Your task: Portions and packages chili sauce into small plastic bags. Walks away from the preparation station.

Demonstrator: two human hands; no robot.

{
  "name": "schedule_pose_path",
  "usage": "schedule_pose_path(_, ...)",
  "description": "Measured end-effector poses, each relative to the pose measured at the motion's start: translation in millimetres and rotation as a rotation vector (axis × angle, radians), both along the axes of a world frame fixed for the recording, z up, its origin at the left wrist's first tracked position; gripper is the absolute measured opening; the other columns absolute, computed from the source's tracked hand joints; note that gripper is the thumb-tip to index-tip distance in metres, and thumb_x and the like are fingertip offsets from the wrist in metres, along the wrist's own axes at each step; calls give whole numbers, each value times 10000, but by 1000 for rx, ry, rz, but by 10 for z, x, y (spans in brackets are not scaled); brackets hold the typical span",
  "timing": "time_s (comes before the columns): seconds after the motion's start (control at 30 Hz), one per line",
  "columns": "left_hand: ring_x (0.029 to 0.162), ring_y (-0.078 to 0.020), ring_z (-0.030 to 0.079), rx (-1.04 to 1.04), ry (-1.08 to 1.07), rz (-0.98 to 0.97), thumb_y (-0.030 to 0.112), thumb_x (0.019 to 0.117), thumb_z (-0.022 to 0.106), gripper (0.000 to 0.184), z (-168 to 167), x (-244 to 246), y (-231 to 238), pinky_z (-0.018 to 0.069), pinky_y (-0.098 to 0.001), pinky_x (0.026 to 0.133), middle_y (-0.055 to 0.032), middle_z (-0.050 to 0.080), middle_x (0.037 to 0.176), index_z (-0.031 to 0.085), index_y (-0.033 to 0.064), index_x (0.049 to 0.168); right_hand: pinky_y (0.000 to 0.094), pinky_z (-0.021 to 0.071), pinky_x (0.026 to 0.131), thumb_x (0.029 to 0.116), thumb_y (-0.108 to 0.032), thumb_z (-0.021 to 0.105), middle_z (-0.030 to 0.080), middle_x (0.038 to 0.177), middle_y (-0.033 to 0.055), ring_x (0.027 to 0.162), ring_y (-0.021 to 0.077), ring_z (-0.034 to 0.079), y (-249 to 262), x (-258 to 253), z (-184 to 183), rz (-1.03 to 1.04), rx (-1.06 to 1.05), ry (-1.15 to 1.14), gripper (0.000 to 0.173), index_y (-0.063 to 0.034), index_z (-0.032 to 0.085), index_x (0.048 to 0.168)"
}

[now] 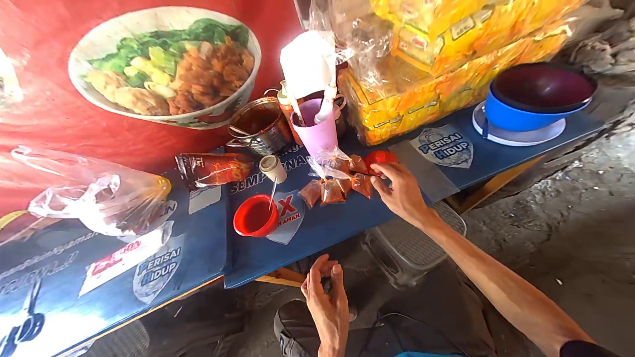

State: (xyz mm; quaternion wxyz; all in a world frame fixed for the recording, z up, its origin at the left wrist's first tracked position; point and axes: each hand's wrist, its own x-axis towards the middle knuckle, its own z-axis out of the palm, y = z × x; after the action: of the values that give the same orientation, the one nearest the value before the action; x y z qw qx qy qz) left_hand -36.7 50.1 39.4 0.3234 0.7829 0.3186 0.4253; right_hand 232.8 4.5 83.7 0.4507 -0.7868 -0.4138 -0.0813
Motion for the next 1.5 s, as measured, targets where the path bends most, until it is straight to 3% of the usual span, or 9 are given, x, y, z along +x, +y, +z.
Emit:
schedule_pose_path(0.2, 921, -147, 674, -134, 67, -5, 285, 1006, 564, 386, -115, -89, -73, 519, -375, 894, -86, 731, 962, 674, -39, 1185, 710, 383, 1005, 957, -271, 712, 494, 1414, 345, 1337, 559, 421, -637, 507, -24, -356, -379, 131, 547, 33, 572, 1389)
schedule_pose_path(0.37, 907, -208, 696, -161, 104, -104, 296, 1000, 576, 376, -132, 96, -172, 537, -448, 877, -91, 738, 952, 696, -18, 1166, 624, 464, 927, 1006, -99, 577, 654, 1127, 291, 1129, 482, 610, -735, 636, -138, -408, -427, 83, 200, 27, 698, 1103)
schedule_pose_path(0.53, 928, -180, 723, -399, 11, -340, 192, 1025, 558, 318, -104, 370, -326, 595, -369, 858, -130, 738, 1002, 671, -57, 1187, 640, 503, 928, 1040, -137, 510, 674, 1125, 290, 1078, 468, 655, -1009, 456, -171, -269, -256, 26, 273, 47, 676, 1154)
schedule_pose_path(0.73, 915, -166, 714, -1000, -208, -530, 209, 1097, 447, 371, 133, 681, -517, 595, -353, 862, -146, 728, 1047, 610, -102, 1218, 519, 572, 778, 1007, -123, 544, 677, 960, 276, 874, 403, 687, -1358, -945, -222, 210, -166, -50, 259, 95, 679, 1040)
schedule_pose_path(0.93, 796, -205, 721, -571, -112, -318, 24, 1012, 550, 195, -59, 476, -482, 600, -397, 790, -169, 733, 901, 679, -111, 1069, 388, 587, 835, 1020, -124, 614, 684, 1031, 283, 908, 288, 695, -1446, -1408, -684, 429, -182, 346, 297, 142, 645, 1148)
schedule_pose_path(1.1, 881, -323, 718, -327, 354, -578, 109, 972, 653, 185, -81, 137, -259, 554, -533, 819, -192, 734, 903, 736, -53, 1005, 356, 483, 1067, 1073, -258, 520, 466, 1483, 329, 1339, 302, 539, -1292, -1147, -618, 508, -123, 447, 618, 115, 330, 1529)
schedule_pose_path(1.27, 918, -351, 707, -279, 594, -739, 179, 973, 660, 221, -71, 106, -128, 534, -573, 822, -186, 732, 919, 745, -23, 997, 221, 553, 888, 1027, -134, 602, 721, 1061, 176, 948, 64, 686, -1179, -1127, -760, 589, -120, 550, 313, 130, 653, 1187)
schedule_pose_path(1.4, 894, -354, 699, -269, 634, -821, 171, 955, 679, 208, -112, 47, -72, 525, -575, 802, -189, 722, 893, 739, -28, 968, 275, 550, 967, 1027, -137, 574, 683, 1212, 102, 1088, 71, 663, -1197, -1112, -769, 629, -205, 872, 469, 107, 471, 1415)
schedule_pose_path(1.5, 884, -360, 692, -285, 666, -864, 165, 954, 671, 203, -128, 53, -28, 516, -581, 790, -192, 712, 881, 730, -29, 944, 261, 574, 935, 982, -45, 595, 749, 1053, 14, 983, 34, 697, -1210, -1141, -782, 594, -219, 984, 223, 53, 682, 1162)
